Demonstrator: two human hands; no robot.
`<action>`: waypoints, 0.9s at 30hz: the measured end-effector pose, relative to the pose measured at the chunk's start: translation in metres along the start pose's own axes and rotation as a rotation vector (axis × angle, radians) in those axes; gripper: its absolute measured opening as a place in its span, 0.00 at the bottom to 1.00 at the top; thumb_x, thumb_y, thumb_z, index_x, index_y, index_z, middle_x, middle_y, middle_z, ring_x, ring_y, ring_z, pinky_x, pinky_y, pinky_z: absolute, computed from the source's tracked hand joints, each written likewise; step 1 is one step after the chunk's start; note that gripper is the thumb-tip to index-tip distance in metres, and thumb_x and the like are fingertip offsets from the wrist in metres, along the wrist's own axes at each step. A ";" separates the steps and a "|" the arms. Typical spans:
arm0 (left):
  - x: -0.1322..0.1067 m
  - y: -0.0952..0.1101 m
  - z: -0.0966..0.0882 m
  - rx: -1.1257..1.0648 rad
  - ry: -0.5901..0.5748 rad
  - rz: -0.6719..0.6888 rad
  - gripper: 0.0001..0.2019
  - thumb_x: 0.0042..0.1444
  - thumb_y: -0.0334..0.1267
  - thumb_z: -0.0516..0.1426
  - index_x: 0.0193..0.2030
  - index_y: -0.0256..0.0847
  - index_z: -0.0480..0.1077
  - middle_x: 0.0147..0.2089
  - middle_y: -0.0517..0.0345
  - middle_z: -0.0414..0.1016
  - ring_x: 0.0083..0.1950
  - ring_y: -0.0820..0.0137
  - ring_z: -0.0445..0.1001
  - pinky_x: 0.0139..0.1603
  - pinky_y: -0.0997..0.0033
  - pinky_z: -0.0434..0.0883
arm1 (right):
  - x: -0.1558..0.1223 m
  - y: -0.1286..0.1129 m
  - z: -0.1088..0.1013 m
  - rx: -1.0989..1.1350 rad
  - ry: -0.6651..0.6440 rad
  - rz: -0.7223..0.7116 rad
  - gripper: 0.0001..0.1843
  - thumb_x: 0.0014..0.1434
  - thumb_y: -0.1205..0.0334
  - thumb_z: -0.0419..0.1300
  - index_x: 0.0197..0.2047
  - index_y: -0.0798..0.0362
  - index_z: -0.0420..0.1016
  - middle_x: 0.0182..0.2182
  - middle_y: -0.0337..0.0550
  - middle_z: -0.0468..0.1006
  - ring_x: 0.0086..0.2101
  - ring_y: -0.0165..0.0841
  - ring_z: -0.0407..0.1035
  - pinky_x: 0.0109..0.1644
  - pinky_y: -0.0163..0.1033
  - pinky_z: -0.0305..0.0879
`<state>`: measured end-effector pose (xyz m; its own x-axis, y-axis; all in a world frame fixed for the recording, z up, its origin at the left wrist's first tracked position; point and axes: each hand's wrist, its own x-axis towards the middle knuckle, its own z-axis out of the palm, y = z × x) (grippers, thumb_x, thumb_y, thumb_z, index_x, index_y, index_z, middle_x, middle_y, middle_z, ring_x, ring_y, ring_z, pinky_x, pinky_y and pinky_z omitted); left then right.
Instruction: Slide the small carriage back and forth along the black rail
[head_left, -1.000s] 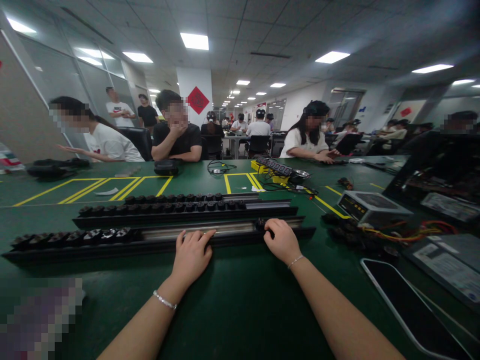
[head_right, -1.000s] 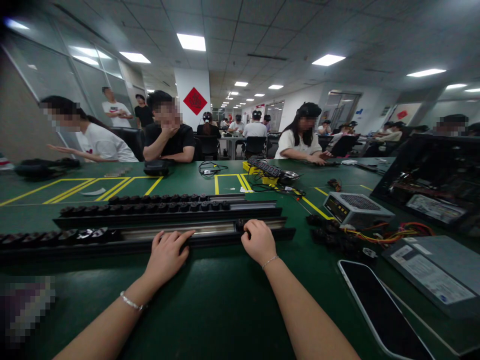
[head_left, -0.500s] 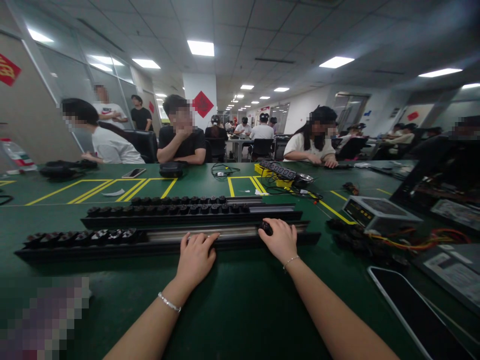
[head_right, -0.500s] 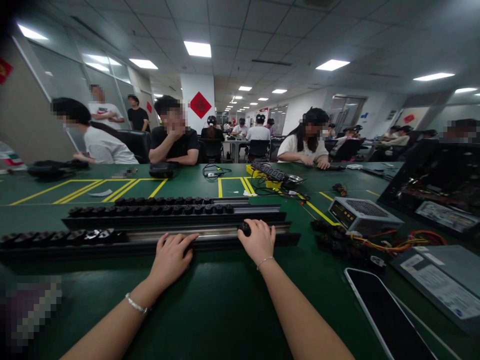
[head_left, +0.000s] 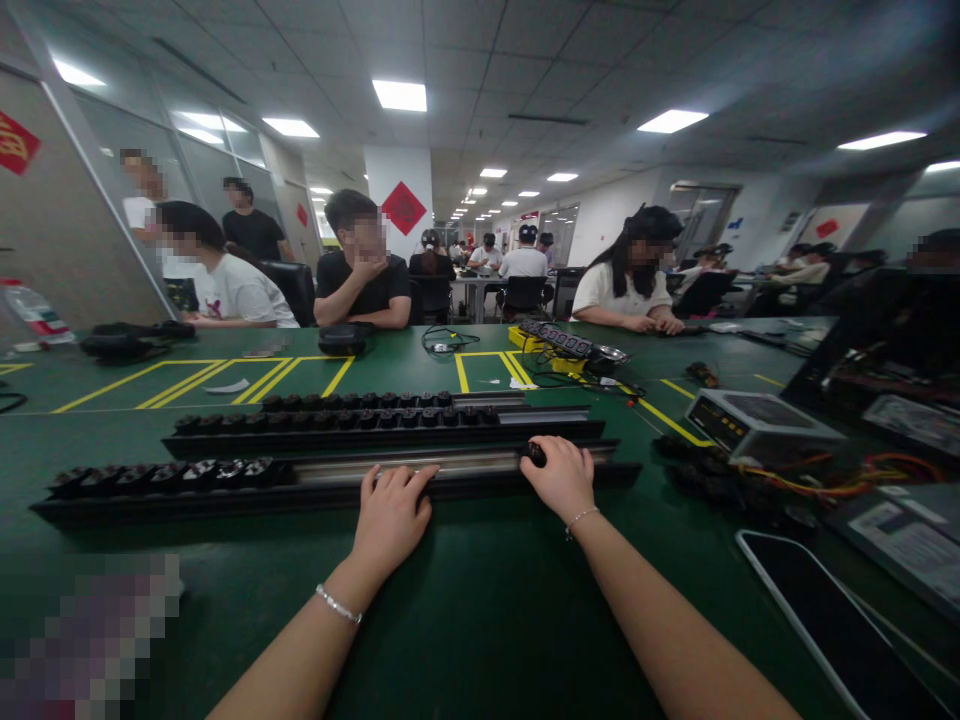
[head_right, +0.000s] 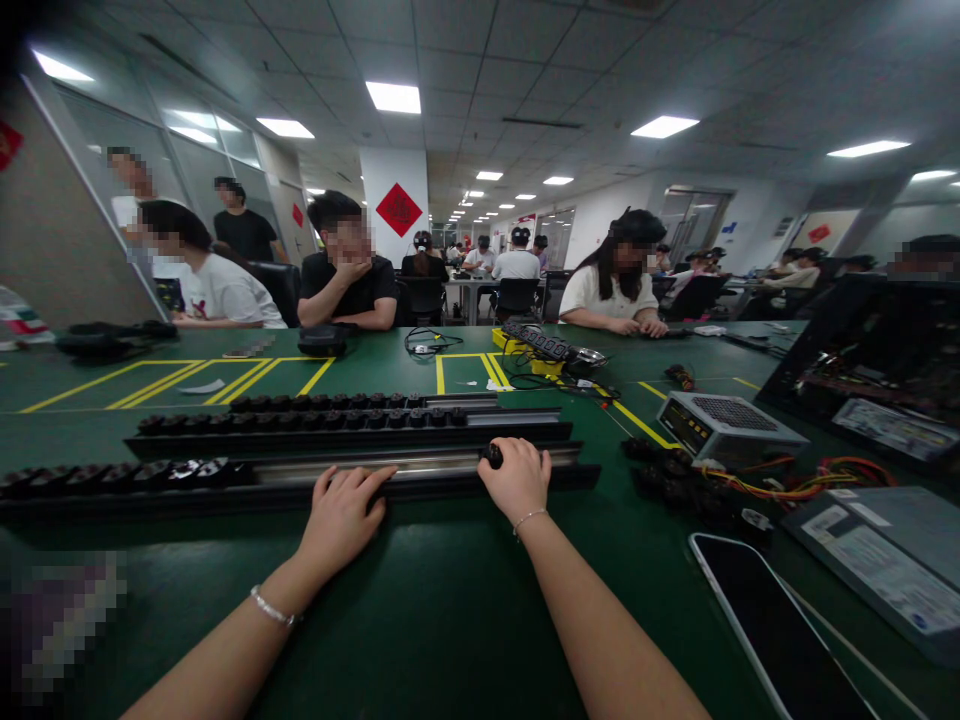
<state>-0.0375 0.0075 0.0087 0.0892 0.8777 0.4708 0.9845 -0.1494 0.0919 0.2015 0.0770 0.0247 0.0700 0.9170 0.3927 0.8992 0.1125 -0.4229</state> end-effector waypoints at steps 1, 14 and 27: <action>0.000 0.000 0.000 0.004 0.003 0.001 0.20 0.55 0.35 0.49 0.55 0.53 0.66 0.40 0.59 0.73 0.46 0.65 0.69 0.61 0.52 0.50 | 0.000 0.000 0.000 0.007 -0.001 0.008 0.15 0.51 0.56 0.54 0.42 0.46 0.73 0.46 0.41 0.74 0.51 0.39 0.61 0.60 0.55 0.42; 0.000 0.000 0.001 0.005 0.006 -0.001 0.20 0.55 0.35 0.49 0.55 0.52 0.66 0.40 0.58 0.73 0.46 0.65 0.69 0.61 0.52 0.50 | 0.003 0.004 -0.002 0.048 -0.011 0.030 0.20 0.50 0.59 0.53 0.48 0.46 0.71 0.46 0.42 0.74 0.51 0.38 0.62 0.59 0.51 0.44; 0.000 0.000 0.000 -0.004 0.010 -0.004 0.20 0.55 0.35 0.49 0.54 0.53 0.66 0.40 0.59 0.73 0.46 0.65 0.69 0.62 0.52 0.50 | 0.004 0.004 -0.003 0.050 -0.015 0.052 0.21 0.50 0.60 0.52 0.49 0.47 0.70 0.48 0.43 0.74 0.53 0.38 0.62 0.60 0.50 0.43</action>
<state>-0.0375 0.0075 0.0082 0.0836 0.8738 0.4790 0.9843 -0.1473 0.0971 0.2064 0.0795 0.0269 0.1089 0.9278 0.3569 0.8720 0.0833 -0.4824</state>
